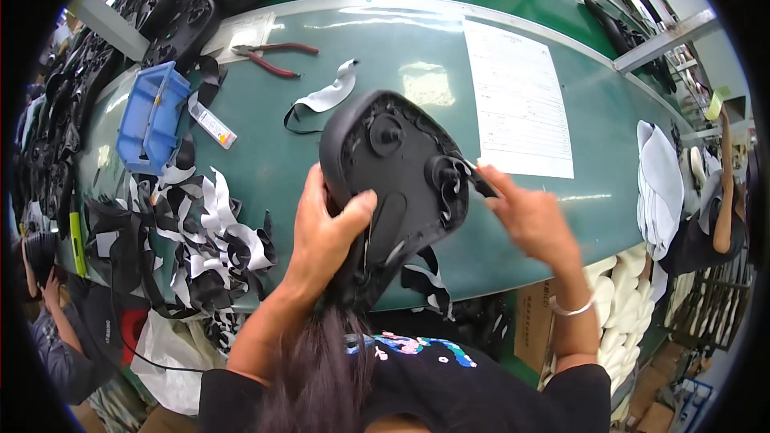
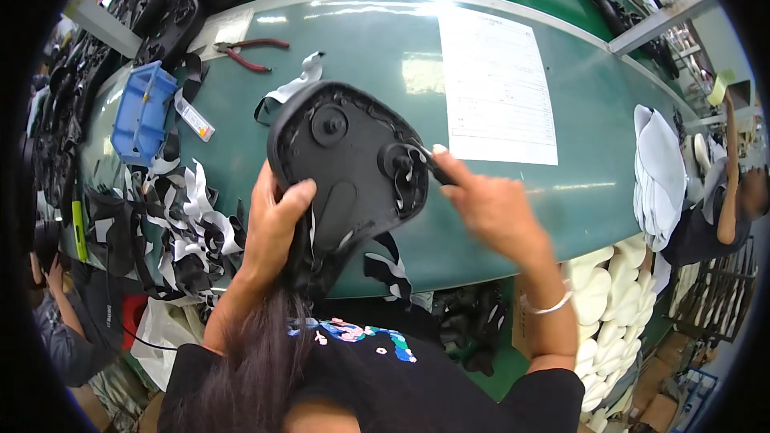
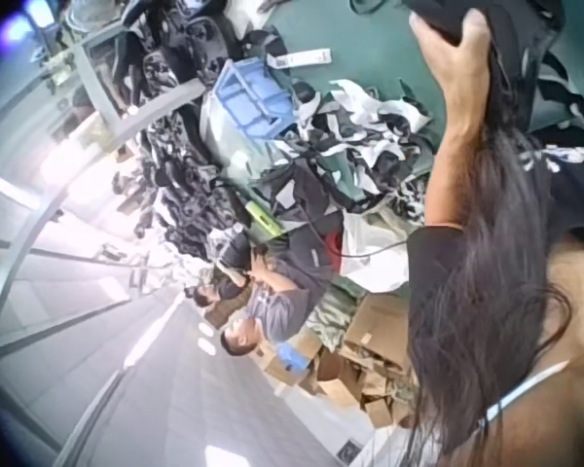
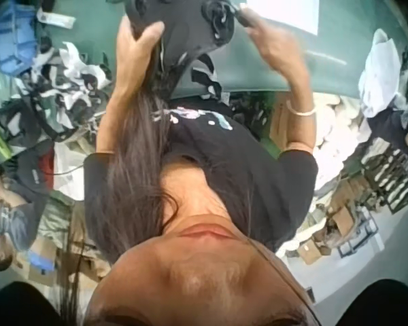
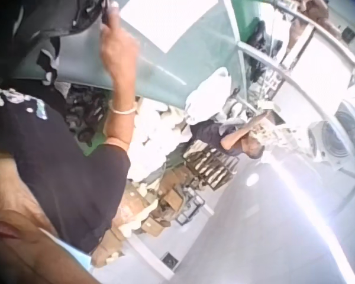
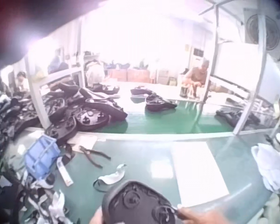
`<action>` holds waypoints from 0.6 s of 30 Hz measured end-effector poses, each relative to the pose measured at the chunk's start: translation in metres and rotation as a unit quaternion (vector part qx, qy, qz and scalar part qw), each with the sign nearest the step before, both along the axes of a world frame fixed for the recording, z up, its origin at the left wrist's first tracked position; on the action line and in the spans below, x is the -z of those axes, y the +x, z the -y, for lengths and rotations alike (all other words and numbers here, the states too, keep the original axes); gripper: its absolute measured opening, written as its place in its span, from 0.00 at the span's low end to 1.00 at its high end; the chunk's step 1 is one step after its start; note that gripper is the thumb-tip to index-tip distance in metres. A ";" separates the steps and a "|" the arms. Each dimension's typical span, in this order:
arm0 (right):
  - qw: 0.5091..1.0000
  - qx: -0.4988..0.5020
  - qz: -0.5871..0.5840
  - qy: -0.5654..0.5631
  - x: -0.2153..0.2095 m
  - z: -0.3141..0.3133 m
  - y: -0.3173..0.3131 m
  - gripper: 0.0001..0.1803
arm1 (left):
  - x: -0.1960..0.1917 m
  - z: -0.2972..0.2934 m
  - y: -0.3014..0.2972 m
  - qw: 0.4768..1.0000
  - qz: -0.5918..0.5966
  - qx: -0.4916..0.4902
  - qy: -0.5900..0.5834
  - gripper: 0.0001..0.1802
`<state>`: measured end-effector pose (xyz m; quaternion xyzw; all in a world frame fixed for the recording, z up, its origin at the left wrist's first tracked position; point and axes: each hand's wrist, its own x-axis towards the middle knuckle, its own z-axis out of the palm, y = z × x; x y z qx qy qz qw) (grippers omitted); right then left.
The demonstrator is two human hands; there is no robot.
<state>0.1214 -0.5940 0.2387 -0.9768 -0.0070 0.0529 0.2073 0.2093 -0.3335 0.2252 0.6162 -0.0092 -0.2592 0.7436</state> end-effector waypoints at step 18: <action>0.853 0.314 0.028 0.415 0.024 -0.072 -0.101 0.33 | 0.024 0.014 -0.088 0.986 0.144 -0.084 0.009 0.44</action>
